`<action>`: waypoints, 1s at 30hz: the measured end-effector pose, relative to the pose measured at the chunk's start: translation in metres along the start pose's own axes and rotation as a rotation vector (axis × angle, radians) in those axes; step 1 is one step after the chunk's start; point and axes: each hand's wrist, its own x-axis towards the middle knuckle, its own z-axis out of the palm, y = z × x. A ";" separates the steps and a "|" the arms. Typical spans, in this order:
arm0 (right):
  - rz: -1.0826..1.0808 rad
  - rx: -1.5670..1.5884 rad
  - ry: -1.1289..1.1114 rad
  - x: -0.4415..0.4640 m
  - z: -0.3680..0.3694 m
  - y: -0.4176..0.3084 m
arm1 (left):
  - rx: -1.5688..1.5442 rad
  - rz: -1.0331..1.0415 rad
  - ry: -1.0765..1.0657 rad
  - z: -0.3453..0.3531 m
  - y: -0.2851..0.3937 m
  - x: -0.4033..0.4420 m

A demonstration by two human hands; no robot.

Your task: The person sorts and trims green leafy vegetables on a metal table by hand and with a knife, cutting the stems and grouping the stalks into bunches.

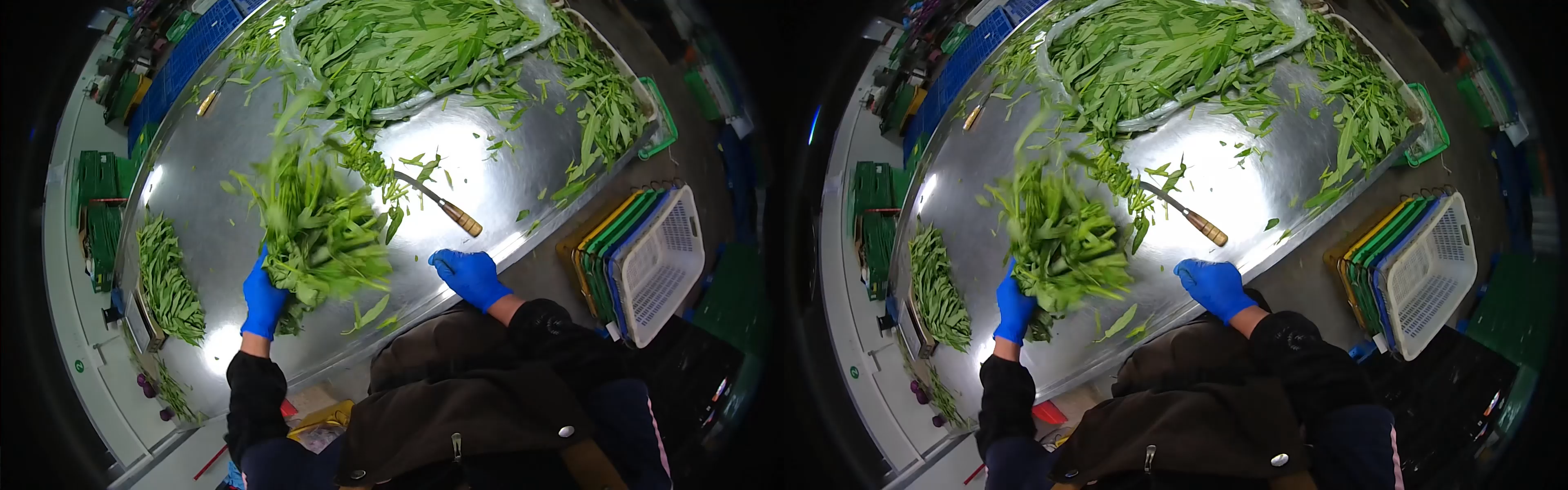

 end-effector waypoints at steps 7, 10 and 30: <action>0.016 -0.019 -0.011 0.002 0.000 -0.001 | 0.075 -0.133 -0.159 -0.016 0.030 0.002; 0.037 -0.011 -0.018 0.001 0.000 0.000 | 0.311 -0.187 -0.303 -0.021 0.036 0.003; 0.298 0.966 -0.306 0.135 -0.012 -0.101 | -0.017 -0.343 -0.136 -0.049 0.110 -0.015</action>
